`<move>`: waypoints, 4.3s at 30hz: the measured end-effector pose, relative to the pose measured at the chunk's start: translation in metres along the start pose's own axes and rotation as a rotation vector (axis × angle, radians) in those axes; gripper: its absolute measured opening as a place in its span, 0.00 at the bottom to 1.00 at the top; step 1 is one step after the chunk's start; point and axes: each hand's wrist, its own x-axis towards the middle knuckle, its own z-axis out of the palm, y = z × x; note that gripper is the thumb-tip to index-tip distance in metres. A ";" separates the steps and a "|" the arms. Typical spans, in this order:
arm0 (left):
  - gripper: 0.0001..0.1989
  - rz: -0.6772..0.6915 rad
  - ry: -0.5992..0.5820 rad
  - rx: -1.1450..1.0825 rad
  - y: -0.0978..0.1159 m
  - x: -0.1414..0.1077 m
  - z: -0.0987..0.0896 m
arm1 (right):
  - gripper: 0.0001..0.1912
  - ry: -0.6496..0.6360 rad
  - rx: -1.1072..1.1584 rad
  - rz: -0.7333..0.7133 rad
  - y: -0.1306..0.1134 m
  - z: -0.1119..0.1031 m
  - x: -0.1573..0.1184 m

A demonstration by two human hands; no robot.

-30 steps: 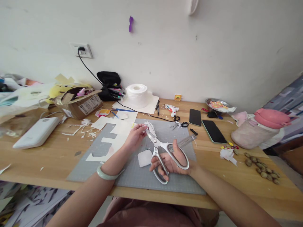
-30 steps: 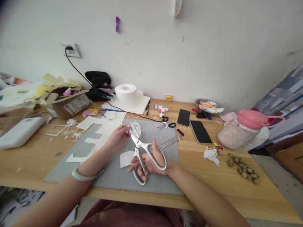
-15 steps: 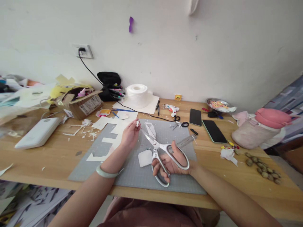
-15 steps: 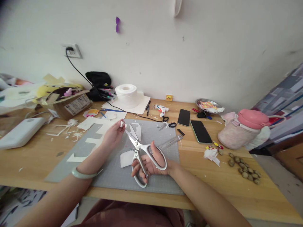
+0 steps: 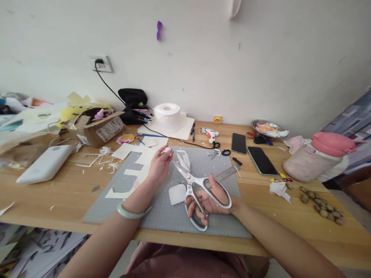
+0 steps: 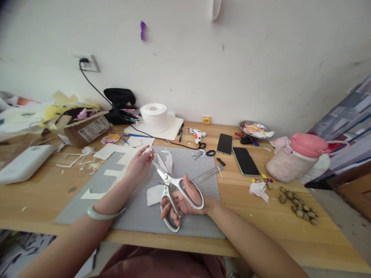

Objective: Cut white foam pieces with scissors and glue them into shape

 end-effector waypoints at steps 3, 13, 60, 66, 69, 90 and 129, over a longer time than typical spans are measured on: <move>0.13 0.044 -0.007 0.012 0.000 -0.001 0.000 | 0.56 -0.005 -0.016 0.004 -0.001 0.001 0.000; 0.04 -0.088 -0.212 0.084 -0.003 -0.005 0.000 | 0.55 0.006 -0.006 -0.023 0.001 0.001 0.000; 0.06 -0.289 -0.244 0.049 -0.001 -0.009 0.003 | 0.51 0.058 0.108 -0.056 0.000 0.004 0.000; 0.07 -0.273 -0.294 0.096 -0.003 -0.007 -0.001 | 0.42 0.195 0.090 -0.021 0.000 0.008 0.001; 0.08 -0.258 -0.313 0.098 -0.005 -0.006 -0.003 | 0.39 0.275 0.046 0.018 0.000 0.009 0.001; 0.08 -0.234 -0.265 0.047 -0.005 -0.011 0.000 | 0.36 0.433 -0.070 0.091 -0.008 0.021 0.000; 0.09 -0.133 -0.139 0.049 -0.007 -0.004 0.000 | 0.54 0.064 0.042 -0.012 -0.004 0.005 0.001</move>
